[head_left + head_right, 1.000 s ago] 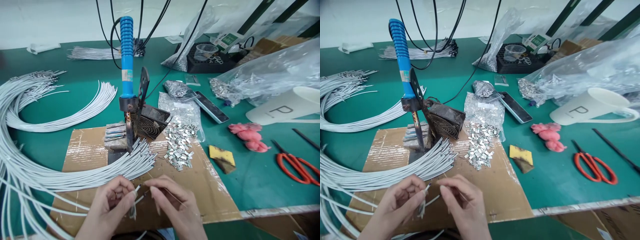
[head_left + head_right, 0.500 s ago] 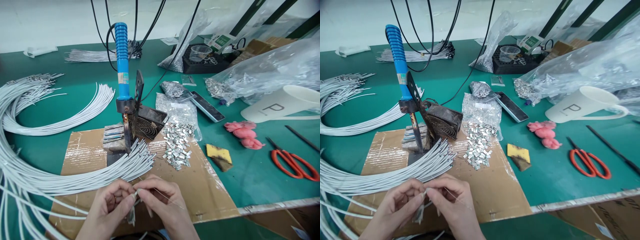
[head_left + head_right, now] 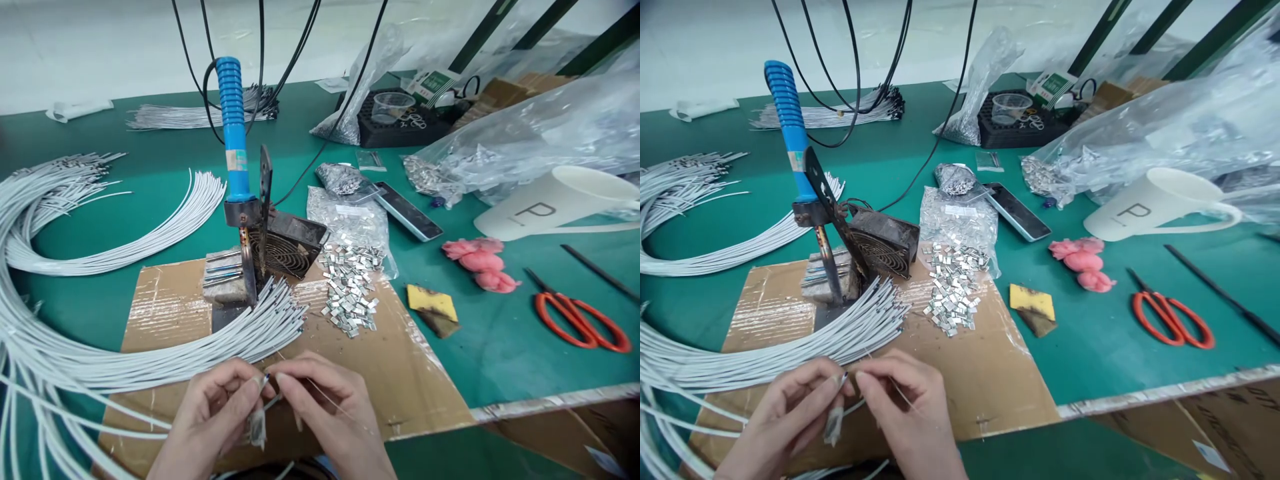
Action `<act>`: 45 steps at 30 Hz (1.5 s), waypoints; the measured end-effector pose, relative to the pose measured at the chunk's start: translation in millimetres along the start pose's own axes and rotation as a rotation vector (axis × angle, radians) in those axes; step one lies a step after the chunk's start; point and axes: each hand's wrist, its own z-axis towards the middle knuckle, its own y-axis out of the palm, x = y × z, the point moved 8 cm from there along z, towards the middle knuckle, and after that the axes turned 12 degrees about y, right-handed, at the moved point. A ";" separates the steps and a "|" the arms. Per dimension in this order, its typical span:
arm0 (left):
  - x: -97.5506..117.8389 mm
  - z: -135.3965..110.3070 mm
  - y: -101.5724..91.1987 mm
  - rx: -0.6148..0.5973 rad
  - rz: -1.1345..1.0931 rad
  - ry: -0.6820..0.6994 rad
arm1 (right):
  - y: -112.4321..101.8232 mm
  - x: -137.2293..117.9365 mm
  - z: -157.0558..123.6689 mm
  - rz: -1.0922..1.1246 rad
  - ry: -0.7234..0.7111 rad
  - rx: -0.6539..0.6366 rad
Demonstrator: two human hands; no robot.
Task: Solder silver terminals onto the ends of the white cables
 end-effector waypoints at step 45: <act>-6.7 9.9 5.8 -0.025 0.105 0.155 | -7.1 -5.1 -4.2 -0.250 -0.212 0.102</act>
